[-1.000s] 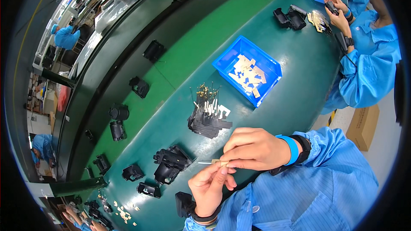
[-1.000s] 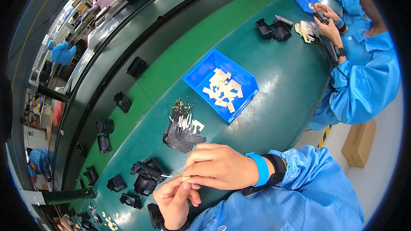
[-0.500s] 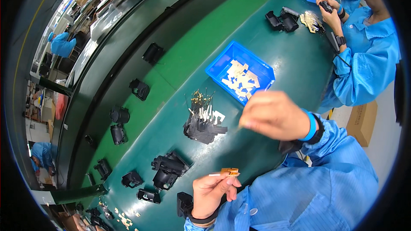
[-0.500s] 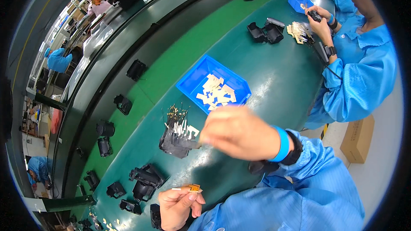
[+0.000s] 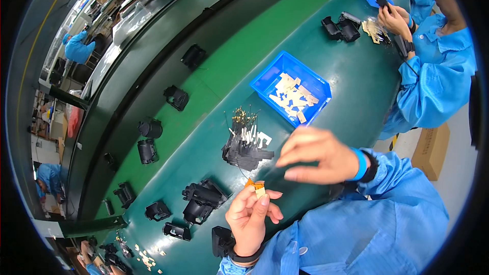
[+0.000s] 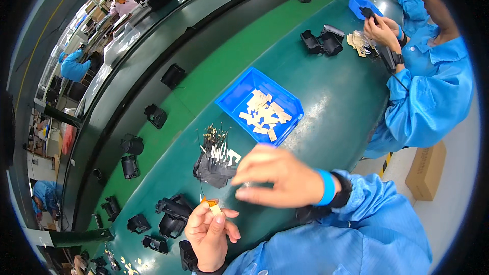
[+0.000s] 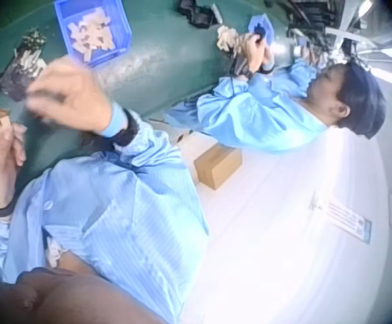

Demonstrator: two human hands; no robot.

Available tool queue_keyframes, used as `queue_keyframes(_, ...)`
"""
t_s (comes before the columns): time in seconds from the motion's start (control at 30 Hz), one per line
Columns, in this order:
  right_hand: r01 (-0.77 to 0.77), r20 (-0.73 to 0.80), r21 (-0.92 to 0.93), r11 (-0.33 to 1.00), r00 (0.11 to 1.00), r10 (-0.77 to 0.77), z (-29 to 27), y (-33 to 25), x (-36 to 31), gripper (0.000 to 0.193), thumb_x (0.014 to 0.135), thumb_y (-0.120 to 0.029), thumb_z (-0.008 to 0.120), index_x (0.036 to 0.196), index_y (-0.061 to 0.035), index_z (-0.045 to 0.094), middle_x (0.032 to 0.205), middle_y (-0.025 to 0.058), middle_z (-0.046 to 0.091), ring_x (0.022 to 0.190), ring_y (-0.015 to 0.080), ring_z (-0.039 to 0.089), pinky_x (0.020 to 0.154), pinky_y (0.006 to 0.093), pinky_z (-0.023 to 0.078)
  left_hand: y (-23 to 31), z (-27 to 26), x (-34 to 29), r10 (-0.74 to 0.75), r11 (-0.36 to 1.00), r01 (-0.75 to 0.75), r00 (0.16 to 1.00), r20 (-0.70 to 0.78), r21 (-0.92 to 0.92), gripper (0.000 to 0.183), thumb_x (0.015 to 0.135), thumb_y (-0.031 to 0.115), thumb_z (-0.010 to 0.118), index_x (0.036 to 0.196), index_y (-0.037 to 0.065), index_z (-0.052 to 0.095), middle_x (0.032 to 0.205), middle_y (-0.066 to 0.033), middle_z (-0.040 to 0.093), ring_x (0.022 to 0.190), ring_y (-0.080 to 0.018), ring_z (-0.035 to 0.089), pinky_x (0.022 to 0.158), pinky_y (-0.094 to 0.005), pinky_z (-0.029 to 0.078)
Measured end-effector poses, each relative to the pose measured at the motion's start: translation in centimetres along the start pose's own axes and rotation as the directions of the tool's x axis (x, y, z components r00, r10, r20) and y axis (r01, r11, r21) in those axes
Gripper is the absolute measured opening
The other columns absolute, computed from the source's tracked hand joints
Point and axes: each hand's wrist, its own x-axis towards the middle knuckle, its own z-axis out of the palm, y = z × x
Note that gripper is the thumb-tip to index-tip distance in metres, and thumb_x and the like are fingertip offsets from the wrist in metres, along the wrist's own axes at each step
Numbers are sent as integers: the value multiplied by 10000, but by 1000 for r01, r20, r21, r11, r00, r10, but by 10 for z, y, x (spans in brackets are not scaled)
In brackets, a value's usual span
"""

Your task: Assembling electronic components on a production line.

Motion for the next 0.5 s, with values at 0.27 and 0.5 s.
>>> queue_keyframes(0.27, -38, -48, 326, 945, 997, 57, 45, -4, -4, 145, 757, -108, 674, 881, -45, 632, 864, 66, 612, 789, 221, 568, 719, 321, 448, 4, 10, 1, 64, 998, -63, 998, 24, -29, 335, 884, 3, 524, 1182, 12, 372, 848, -160, 626, 543, -164, 591, 443, -232, 452)
queue_keyframes(0.5, -23, -92, 245, 969, 995, 47, 48, -7, -1, 123, 704, -67, 664, 796, -41, 588, 850, 65, 611, 764, 212, 569, 673, 326, 457, 3, 12, 3, 49, 996, -43, 996, -72, 74, 358, 874, 79, 553, 1168, 10, 360, 778, -159, 616, 460, -188, 563, 382, -233, 413)
